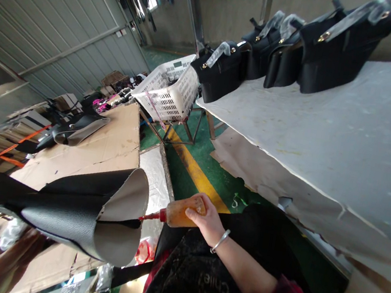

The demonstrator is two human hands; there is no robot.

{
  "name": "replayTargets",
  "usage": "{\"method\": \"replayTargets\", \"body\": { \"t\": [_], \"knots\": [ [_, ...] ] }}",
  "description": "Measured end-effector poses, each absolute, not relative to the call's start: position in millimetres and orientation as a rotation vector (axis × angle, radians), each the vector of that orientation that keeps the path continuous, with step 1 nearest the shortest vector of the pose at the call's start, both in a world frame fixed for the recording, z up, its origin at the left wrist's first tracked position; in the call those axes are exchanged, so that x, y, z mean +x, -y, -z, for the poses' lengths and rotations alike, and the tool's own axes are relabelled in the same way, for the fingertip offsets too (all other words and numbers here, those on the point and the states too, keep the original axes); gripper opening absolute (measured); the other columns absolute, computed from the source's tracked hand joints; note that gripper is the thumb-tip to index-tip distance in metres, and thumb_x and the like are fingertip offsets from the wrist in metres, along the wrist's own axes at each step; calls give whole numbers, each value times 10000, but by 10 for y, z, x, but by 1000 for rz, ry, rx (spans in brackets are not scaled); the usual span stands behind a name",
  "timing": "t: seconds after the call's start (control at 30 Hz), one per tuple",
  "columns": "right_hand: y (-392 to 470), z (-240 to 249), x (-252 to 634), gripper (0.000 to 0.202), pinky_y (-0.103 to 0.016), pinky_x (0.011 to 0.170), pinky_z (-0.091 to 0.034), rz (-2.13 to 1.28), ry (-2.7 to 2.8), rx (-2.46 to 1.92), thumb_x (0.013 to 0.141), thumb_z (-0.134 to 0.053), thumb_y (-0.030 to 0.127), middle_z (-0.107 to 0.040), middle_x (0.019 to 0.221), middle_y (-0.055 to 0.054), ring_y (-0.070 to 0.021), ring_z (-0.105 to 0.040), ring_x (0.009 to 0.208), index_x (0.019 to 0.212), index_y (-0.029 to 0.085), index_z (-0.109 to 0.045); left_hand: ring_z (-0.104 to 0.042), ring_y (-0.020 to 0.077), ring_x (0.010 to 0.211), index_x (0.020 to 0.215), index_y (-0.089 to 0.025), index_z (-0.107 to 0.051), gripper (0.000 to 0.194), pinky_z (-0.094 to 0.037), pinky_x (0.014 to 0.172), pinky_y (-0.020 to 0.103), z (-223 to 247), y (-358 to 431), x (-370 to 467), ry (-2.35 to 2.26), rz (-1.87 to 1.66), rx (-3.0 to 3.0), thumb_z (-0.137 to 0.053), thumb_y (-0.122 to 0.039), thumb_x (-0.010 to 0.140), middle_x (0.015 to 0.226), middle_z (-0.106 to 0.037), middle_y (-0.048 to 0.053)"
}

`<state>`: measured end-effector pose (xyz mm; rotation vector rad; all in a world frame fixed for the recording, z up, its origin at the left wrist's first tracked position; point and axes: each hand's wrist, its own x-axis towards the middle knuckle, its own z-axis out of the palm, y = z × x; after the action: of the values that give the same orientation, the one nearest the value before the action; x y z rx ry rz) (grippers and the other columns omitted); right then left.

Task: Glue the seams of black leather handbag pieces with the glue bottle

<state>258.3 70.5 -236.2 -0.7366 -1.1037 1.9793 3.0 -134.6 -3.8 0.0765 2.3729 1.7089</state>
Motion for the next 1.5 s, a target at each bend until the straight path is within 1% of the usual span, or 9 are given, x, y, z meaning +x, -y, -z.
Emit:
{"method": "replayTargets", "body": {
  "t": [0.1, 0.27, 0.5, 0.67, 0.9, 1.1, 1.23, 1.37, 1.5],
  "knots": [
    [-721, 2318, 2608, 423, -375, 742, -513, -2001, 1104, -733, 637, -841, 478, -636, 758, 13, -229, -612, 732, 878, 257, -572, -669, 125, 532, 608, -177, -697, 482, -582, 575, 138, 29, 1344, 36, -2264, -1784, -49, -847, -52, 168, 603, -732, -14],
    [-686, 2204, 2680, 410, -346, 749, -496, -2066, 1131, -660, 639, -840, 428, -643, 811, 11, -223, -614, 782, 882, 251, -561, -681, 128, 550, 618, -188, -705, 497, -597, 587, 159, 54, 1379, -4, -2244, -1815, -68, -866, -71, 162, 630, -742, -26],
    [-658, 2220, 2623, 435, -361, 755, -507, -1991, 1149, -690, 657, -811, 450, -639, 871, -8, -247, -626, 821, 926, 271, -520, -688, 138, 567, 665, -161, -720, 550, -596, 571, 166, 50, 1369, 7, -2216, -1808, -30, -948, -217, 168, 665, -753, 12],
    [-683, 2155, 2716, 385, -318, 666, -480, -1938, 1287, -661, 660, -813, 408, -604, 774, 13, -208, -584, 720, 904, 254, -559, -667, 119, 537, 613, -168, -695, 537, -589, 552, 143, 23, 1307, 75, -2237, -1838, -83, -894, -97, 119, 608, -726, -22],
    [-659, 2134, 2698, 381, -321, 688, -494, -1938, 1179, -702, 652, -818, 377, -625, 801, 13, -212, -609, 751, 901, 252, -558, -657, 117, 524, 598, -161, -694, 489, -595, 543, 158, 13, 1278, 90, -2234, -1841, -68, -899, -139, 154, 608, -721, -21],
    [-697, 2074, 2714, 382, -314, 681, -500, -1830, 1169, -799, 629, -824, 365, -621, 773, 19, -202, -609, 718, 880, 244, -563, -661, 113, 531, 614, -165, -703, 416, -592, 564, 151, 51, 1315, 81, -2226, -1859, -81, -878, -100, 242, 621, -723, -13],
    [-678, 2013, 2740, 364, -318, 679, -500, -1842, 1249, -704, 633, -815, 365, -621, 796, 9, -206, -609, 729, 883, 239, -583, -678, 113, 564, 677, -176, -716, 449, -594, 595, 153, 83, 1378, 59, -2207, -1882, -72, -922, -140, 279, 675, -745, -16],
    [-690, 2018, 2738, 356, -326, 694, -506, -1780, 1234, -802, 632, -812, 352, -623, 779, 9, -211, -613, 727, 873, 240, -575, -669, 85, 570, 705, -180, -716, 542, -575, 604, 115, 101, 1451, 84, -2182, -1844, 33, -987, -244, 240, 660, -735, -50],
    [-714, 2019, 2706, 385, -340, 721, -513, -1818, 1205, -789, 634, -814, 369, -636, 786, 8, -224, -628, 752, 899, 247, -563, -666, 69, 583, 673, -196, -702, 551, -569, 611, 95, 111, 1489, 139, -2167, -1882, 18, -995, -315, 222, 642, -720, -77]
  ]
}}
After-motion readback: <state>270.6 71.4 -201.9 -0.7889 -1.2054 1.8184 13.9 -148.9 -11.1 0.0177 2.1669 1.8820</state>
